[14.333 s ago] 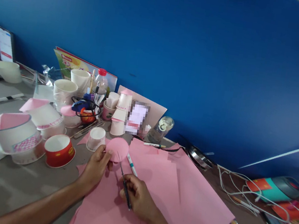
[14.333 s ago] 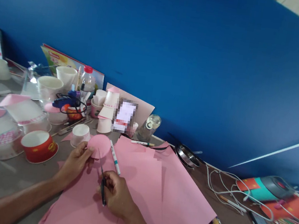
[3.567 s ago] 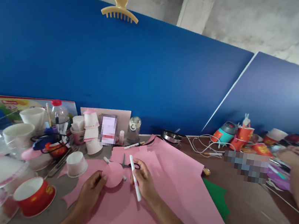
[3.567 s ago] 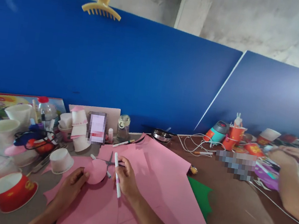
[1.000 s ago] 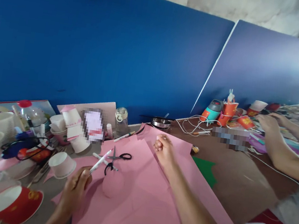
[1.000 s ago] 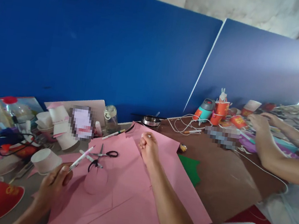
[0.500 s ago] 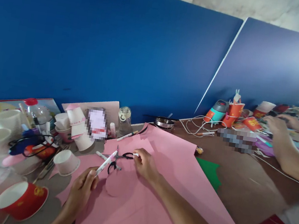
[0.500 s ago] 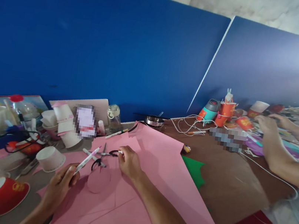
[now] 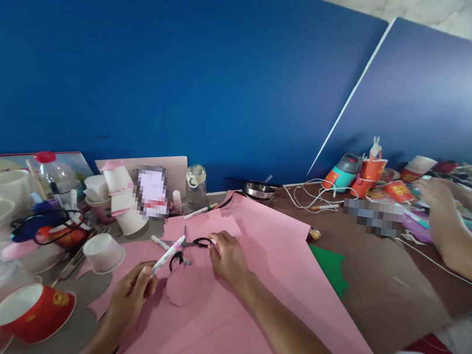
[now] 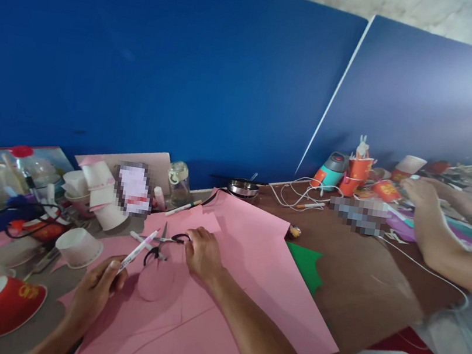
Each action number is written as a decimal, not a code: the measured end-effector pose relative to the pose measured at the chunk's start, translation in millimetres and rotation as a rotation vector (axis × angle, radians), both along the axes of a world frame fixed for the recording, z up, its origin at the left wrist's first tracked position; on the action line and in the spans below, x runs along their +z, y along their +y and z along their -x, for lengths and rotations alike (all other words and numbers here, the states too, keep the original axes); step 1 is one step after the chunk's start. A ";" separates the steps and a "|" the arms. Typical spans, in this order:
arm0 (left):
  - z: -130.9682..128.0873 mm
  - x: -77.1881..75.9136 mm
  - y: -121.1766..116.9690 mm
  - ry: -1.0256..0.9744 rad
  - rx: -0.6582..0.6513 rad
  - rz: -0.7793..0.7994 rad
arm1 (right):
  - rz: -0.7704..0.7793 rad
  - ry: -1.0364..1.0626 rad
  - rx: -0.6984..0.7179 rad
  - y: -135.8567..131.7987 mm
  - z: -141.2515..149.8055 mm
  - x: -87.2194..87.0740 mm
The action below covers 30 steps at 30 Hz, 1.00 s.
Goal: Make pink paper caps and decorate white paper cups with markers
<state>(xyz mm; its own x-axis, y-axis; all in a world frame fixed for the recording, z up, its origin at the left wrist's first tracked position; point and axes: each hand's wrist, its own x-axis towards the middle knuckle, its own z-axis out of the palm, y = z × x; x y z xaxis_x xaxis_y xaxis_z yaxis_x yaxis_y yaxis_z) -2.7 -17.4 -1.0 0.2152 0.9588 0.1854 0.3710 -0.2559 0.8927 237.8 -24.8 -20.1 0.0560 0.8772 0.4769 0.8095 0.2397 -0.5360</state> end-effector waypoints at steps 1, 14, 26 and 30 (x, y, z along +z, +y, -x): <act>-0.2 -0.1 -0.2 -0.001 -0.003 0.001 | 0.003 -0.001 -0.003 -0.1 0.2 -0.4; 0.0 -3.6 -2.3 0.042 -0.026 0.065 | 0.163 1.083 0.135 -0.7 10.5 16.9; -1.3 -2.9 -3.2 0.107 -0.070 0.038 | 0.229 1.429 0.282 -6.1 17.7 21.3; -2.3 -2.8 -4.8 0.104 -0.078 0.049 | 0.240 1.427 0.282 -5.7 18.5 21.1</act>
<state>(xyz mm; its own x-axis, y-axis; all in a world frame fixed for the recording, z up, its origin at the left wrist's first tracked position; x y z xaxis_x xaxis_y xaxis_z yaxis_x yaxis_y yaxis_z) -0.3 -22.2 -3.8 0.3048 0.9459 0.1113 0.4430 -0.2442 0.8626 219.3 -30.5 1.0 0.1610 0.9869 0.0108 -0.4833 0.0883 -0.8710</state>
